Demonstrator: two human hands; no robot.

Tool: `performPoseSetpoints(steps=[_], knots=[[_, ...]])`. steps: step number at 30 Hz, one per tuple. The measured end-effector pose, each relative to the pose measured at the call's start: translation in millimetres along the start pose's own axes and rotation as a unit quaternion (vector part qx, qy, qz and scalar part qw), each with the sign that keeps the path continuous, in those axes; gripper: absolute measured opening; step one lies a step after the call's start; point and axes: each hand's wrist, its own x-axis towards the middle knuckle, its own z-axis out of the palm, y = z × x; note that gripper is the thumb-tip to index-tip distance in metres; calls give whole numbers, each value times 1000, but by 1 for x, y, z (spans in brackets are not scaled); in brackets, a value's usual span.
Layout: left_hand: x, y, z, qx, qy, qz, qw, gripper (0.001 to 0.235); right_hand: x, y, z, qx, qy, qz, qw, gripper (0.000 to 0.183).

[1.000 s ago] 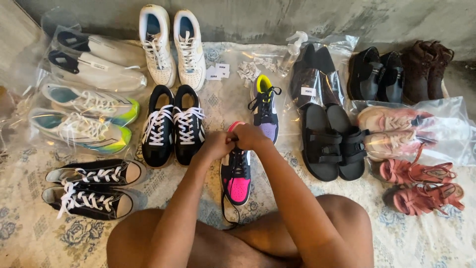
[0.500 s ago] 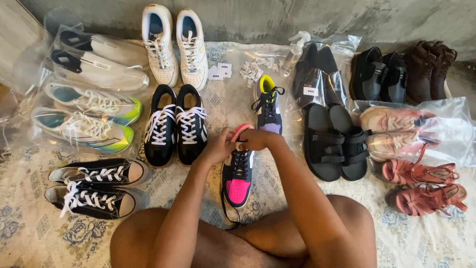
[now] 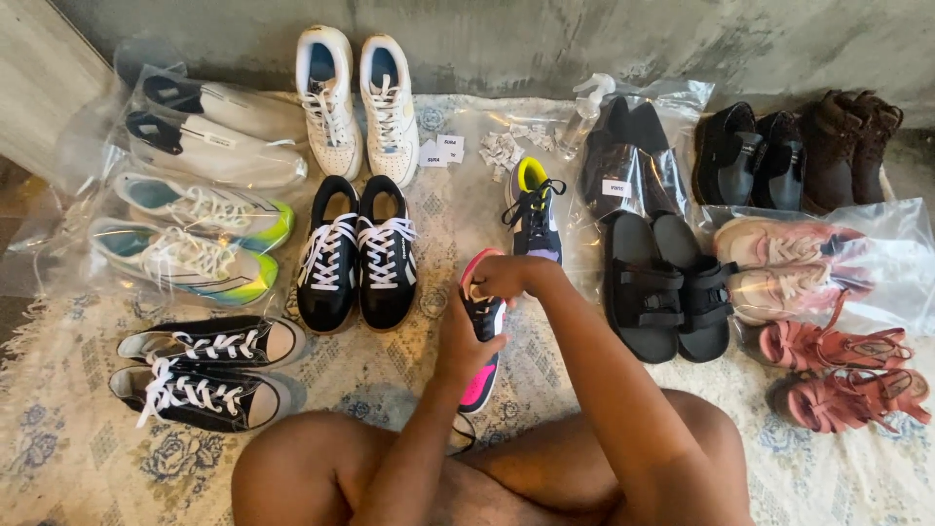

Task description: The person sits on a rug surrounded by various shoes and laces a pink and black sneaker. They thread the laces through the eyelets, pull them tight, and tie a knot.

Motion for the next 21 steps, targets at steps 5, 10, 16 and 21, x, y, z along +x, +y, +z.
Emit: performPoseSetpoints(steps=[5,10,16,21], knots=[[-8,-15,24,120,86,61,987,119,-11,8,1,20,4,-8,1000,29],[-10,-22,32,159,117,78,977,121,-27,-3,7,-52,64,-61,995,35],[-6,-28,38,164,117,65,977,124,-30,-21,5,-204,115,-28,972,31],[-13,-18,30,113,116,44,986,114,-33,-6,6,-107,108,-112,982,28]])
